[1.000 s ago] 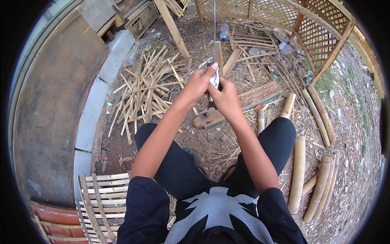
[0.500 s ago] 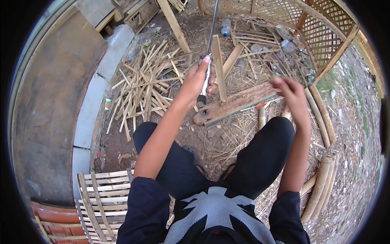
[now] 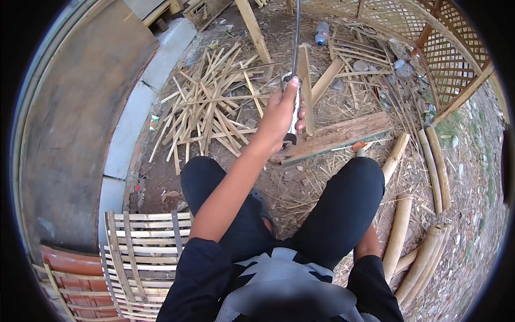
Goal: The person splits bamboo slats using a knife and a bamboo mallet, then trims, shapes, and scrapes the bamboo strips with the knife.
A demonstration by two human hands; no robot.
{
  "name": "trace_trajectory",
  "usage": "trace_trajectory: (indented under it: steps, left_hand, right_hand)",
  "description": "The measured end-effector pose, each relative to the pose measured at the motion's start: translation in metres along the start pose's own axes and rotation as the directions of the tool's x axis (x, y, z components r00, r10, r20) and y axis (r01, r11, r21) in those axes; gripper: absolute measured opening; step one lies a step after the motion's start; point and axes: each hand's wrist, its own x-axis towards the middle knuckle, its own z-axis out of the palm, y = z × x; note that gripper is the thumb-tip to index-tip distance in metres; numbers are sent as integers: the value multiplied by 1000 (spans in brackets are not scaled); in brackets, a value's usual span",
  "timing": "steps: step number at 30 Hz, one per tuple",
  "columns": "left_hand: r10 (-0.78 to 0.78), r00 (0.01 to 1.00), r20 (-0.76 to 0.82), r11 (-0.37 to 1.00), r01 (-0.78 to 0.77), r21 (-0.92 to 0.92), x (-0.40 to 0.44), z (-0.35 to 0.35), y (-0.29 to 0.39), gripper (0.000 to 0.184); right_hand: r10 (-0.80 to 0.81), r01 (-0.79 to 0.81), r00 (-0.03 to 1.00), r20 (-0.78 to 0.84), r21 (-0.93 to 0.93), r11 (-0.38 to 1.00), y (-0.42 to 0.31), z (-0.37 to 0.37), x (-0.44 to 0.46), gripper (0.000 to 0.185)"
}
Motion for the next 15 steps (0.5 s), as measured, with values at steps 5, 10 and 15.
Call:
trace_trajectory:
  steps: [5, 10, 15]
  left_hand:
    - [-16, 1000, 11, 999, 16, 36, 0, 1, 1, 44]
    - [-29, 1000, 7, 1000, 30, -5, 2, 7, -1, 46]
    - [-22, 1000, -2, 1000, 22, -20, 1, 11, -3, 46]
  right_hand:
    - [42, -45, 998, 48, 63, 997, 8, 10, -23, 40]
    - [20, -26, 999, 41, 143, 989, 2, 7, -22, 40]
    - [-81, 91, 996, -48, 299, 950, -13, -5, 10, 41]
